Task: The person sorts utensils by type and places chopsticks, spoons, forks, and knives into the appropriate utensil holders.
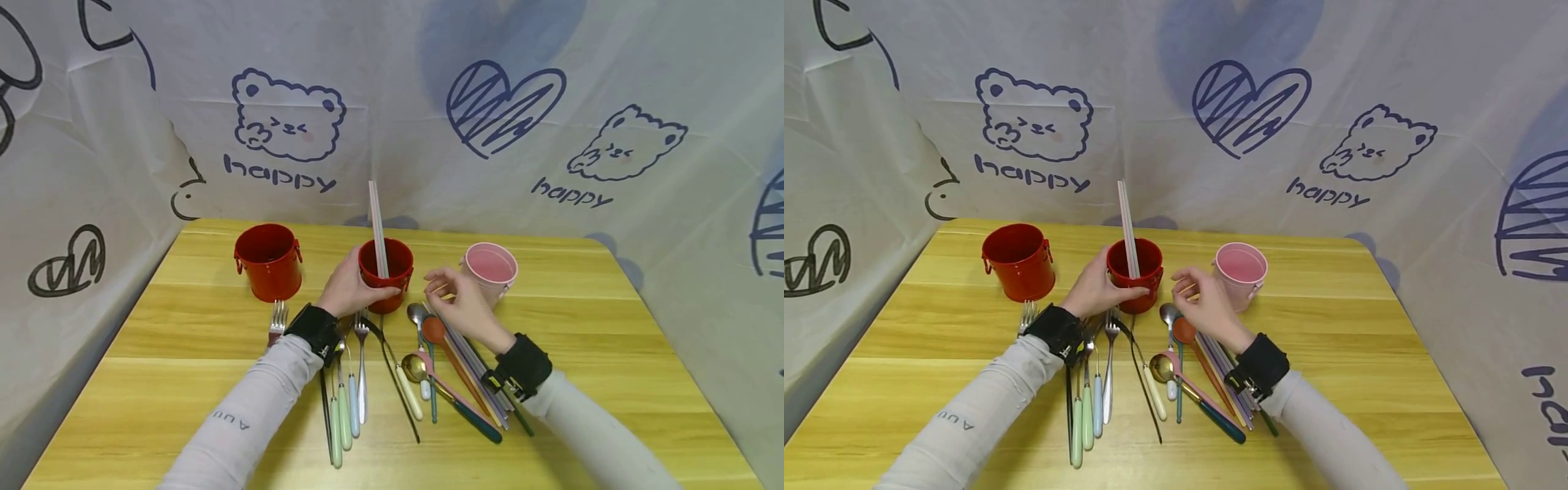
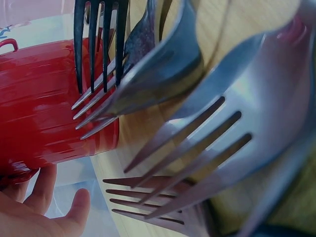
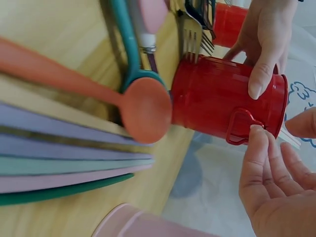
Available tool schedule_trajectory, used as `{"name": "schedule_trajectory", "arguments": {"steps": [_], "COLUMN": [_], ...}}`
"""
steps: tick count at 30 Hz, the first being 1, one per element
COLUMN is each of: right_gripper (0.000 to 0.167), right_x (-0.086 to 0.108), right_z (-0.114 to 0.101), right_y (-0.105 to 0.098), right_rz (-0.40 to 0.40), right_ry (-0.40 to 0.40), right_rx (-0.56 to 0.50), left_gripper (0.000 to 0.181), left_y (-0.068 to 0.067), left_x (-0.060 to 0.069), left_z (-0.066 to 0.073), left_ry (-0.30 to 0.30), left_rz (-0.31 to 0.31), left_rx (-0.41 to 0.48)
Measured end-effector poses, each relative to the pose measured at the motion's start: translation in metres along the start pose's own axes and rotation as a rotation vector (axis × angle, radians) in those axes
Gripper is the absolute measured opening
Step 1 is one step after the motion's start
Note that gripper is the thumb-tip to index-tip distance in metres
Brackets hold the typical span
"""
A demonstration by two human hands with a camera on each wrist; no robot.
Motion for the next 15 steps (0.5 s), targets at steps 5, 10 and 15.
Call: {"name": "schedule_trajectory", "arguments": {"steps": [5, 10, 15], "right_gripper": [0.027, 0.027, 0.023], "right_x": [0.011, 0.024, 0.033], "right_z": [0.006, 0.017, 0.031], "right_y": [-0.003, -0.009, -0.017], "right_rz": [-0.047, -0.096, -0.144], "right_ry": [-0.026, -0.021, -0.021], "right_rx": [0.036, 0.086, 0.122], "left_gripper": [0.088, 0.088, 0.087], "left_y": [0.001, 0.002, 0.002], "left_x": [0.0, -0.001, -0.001], "left_z": [0.0, 0.002, 0.002], "left_ry": [-0.007, 0.003, 0.004], "left_rz": [0.003, 0.001, -0.003], "left_rx": [-0.006, -0.017, -0.011]}}
Point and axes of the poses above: each hand's wrist, its own x-axis away from the middle knuckle, its own y-axis out of the palm, z = x × y, the point moved 9 cm from there along -x, towards the middle knuckle, and after that the axes turned 12 degrees about z, right-handed, at the moved point
